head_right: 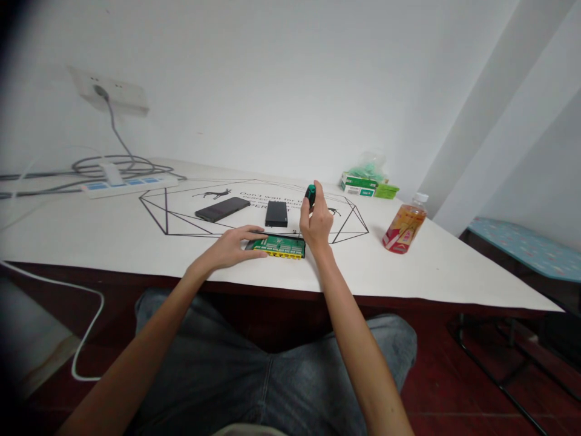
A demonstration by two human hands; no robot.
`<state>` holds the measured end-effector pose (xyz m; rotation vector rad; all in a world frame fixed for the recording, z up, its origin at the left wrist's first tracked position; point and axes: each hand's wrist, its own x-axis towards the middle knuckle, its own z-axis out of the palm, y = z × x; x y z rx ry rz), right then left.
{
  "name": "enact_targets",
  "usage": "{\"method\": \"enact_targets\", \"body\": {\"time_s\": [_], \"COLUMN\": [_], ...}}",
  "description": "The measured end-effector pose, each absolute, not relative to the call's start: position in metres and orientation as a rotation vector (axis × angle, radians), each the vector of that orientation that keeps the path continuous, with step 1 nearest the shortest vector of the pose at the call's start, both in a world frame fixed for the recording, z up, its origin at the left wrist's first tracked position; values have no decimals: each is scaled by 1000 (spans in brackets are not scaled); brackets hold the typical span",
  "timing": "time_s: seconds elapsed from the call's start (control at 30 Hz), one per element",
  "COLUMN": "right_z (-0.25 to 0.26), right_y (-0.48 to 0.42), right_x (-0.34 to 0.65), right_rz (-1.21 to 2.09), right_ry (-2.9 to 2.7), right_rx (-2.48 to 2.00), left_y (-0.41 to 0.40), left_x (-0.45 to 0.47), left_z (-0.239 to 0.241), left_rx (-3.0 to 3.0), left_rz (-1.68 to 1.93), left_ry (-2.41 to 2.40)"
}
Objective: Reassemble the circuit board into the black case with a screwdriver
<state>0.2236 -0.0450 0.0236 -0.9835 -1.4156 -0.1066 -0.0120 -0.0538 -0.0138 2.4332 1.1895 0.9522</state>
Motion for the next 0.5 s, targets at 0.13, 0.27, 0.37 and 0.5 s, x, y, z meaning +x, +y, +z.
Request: {"method": "enact_targets", "body": {"time_s": [0.13, 0.27, 0.37, 0.5], "right_z": [23, 20, 17, 15], "right_y": [-44, -39, -35, -32], "right_x": [224, 226, 226, 228], "right_rz": [-121, -295, -382, -465], "right_ry": [-1382, -1398, -1461, -1443], "right_rx": [-978, -980, -965, -972], "left_y": [-54, -54, -53, -54], "left_x": [-12, -12, -12, -12], "left_z": [-13, -13, -13, -13], "left_rx": [2435, 2447, 2460, 2467], "left_rz": [941, 934, 927, 924], "left_ry": [1189, 1182, 1186, 1186]}}
